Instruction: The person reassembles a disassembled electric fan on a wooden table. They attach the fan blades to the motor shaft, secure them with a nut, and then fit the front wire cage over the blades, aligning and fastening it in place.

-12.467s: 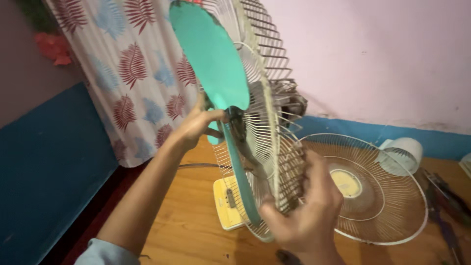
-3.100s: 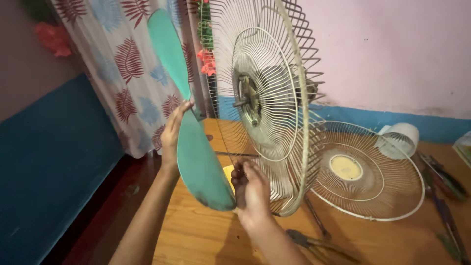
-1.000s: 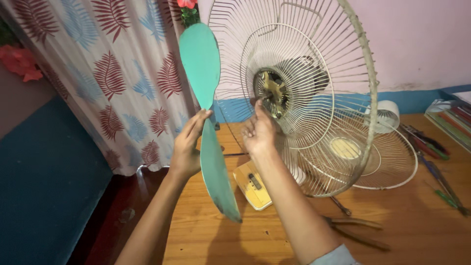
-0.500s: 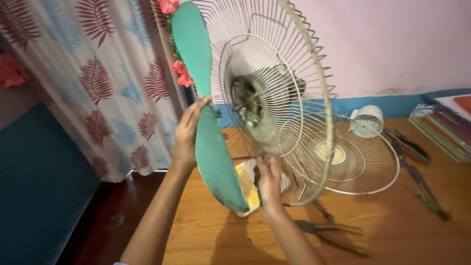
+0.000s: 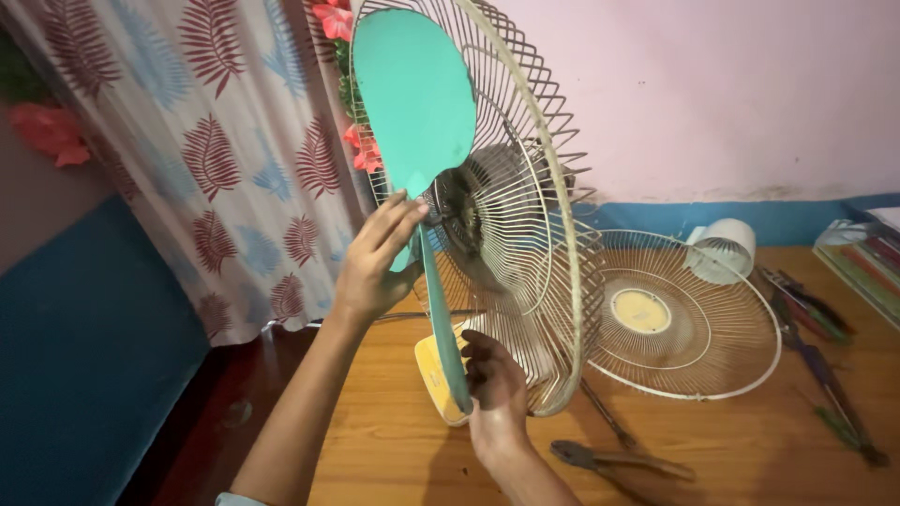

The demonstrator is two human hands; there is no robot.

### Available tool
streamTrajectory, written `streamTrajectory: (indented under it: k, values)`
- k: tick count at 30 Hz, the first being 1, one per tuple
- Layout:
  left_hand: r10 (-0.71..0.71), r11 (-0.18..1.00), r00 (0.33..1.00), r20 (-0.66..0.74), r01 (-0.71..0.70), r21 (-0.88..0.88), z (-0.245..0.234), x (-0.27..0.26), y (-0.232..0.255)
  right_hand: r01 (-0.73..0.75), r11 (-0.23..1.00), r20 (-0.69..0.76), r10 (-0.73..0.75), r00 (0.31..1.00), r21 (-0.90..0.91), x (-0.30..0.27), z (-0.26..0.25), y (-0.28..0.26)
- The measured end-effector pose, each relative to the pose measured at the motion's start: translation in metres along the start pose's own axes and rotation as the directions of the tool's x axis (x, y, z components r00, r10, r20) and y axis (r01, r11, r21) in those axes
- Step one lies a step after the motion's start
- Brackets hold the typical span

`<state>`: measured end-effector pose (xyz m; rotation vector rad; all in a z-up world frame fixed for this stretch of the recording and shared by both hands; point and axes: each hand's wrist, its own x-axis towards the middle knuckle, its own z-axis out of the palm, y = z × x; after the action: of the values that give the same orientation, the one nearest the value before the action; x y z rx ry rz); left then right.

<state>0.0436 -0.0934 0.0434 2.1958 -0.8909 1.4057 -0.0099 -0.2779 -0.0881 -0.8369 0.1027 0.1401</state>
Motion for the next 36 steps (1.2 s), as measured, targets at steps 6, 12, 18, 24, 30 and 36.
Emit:
streamTrajectory:
  k: [6,12,18,24,30,36]
  values:
    - [0.011,1.0,1.0,-0.027,-0.012,-0.017,0.003,0.001,0.001,-0.039,0.983,0.046,0.031,0.998,0.178,-0.01,0.012,-0.017]
    - [0.059,0.998,0.998,0.016,-0.06,0.021,0.001,0.002,-0.003,0.322,0.935,0.155,-0.344,0.926,0.151,-0.006,0.039,-0.039]
    - [0.11,0.994,0.994,0.013,-0.11,0.017,0.004,0.006,-0.013,0.737,0.659,0.264,-0.692,0.672,-0.148,0.037,0.063,-0.056]
    - [0.11,0.992,0.994,0.006,-0.111,0.054,0.016,0.003,-0.02,0.659,0.743,0.268,-0.663,0.699,0.116,0.038,0.059,-0.058]
    - [0.12,0.989,0.993,-0.004,-0.119,0.089,0.022,-0.001,-0.027,0.808,0.548,0.235,-0.774,0.588,-0.217,0.027,0.046,-0.057]
    - [0.103,0.992,0.994,-0.021,-0.102,0.069,0.026,-0.007,-0.029,0.759,0.537,0.279,-0.715,0.641,-0.369,0.042,0.066,-0.063]
